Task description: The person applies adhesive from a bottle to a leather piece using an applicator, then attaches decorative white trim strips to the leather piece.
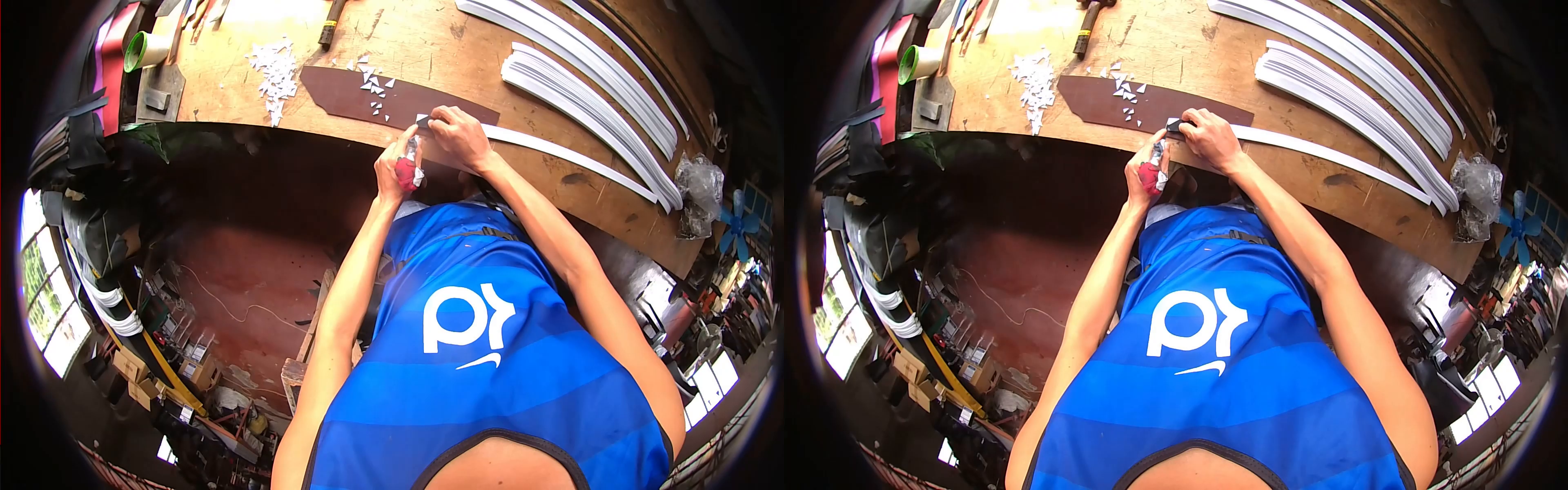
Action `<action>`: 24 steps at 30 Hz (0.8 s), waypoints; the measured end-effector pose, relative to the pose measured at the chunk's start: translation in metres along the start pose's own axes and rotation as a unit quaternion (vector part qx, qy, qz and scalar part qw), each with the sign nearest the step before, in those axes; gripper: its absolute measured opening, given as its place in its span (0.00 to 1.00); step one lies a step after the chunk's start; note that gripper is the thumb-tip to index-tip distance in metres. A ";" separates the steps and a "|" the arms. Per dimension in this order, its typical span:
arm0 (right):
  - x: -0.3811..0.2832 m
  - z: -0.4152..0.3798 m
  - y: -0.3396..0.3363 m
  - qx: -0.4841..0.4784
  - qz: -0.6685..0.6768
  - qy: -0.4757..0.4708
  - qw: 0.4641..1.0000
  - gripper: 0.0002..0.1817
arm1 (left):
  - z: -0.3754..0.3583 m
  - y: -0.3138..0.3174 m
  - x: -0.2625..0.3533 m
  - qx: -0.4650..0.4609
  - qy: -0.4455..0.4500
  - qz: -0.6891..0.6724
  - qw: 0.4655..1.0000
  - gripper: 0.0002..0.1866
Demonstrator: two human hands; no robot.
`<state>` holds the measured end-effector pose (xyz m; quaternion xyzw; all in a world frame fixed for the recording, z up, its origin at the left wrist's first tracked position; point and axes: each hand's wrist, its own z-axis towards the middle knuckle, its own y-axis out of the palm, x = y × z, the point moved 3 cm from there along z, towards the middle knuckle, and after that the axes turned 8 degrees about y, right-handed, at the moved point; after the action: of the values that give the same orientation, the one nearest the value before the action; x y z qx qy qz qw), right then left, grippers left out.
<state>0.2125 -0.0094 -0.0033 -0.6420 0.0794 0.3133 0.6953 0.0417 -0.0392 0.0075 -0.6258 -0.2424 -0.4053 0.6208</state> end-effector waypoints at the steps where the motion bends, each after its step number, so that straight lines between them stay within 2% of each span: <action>1: 0.000 0.000 0.000 0.000 0.000 0.000 1.000 0.06 | 0.000 0.000 0.000 0.001 0.003 0.001 1.000 0.15; 3: 0.001 0.000 0.000 -0.004 0.005 -0.003 1.000 0.06 | -0.001 0.004 -0.004 0.003 0.007 0.001 1.000 0.15; 5: 0.002 0.001 0.000 -0.003 0.005 -0.006 1.000 0.05 | -0.003 0.007 -0.009 0.036 0.038 -0.003 0.999 0.19; 9: 0.002 0.000 0.000 -0.004 0.004 -0.008 1.000 0.05 | -0.003 0.002 -0.004 0.022 0.035 0.015 0.999 0.20; 12: 0.001 0.000 -0.001 -0.003 0.005 -0.003 1.000 0.05 | -0.001 0.001 0.002 0.046 0.059 0.013 0.997 0.21; 16: -0.002 0.000 -0.006 -0.008 0.012 0.003 1.000 0.05 | -0.002 0.002 0.004 0.020 0.049 0.025 0.998 0.20; 22: 0.005 -0.009 -0.013 -0.069 -0.033 0.037 0.996 0.16 | -0.005 -0.001 0.003 -0.006 0.008 0.028 1.000 0.17; 24: 0.008 -0.009 -0.012 -0.085 -0.028 0.025 0.996 0.24 | -0.005 -0.002 0.003 -0.012 0.008 0.026 1.000 0.17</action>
<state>0.2274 -0.0149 0.0014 -0.7084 0.0514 0.2836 0.6442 0.0413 -0.0444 0.0107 -0.6362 -0.2163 -0.3969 0.6252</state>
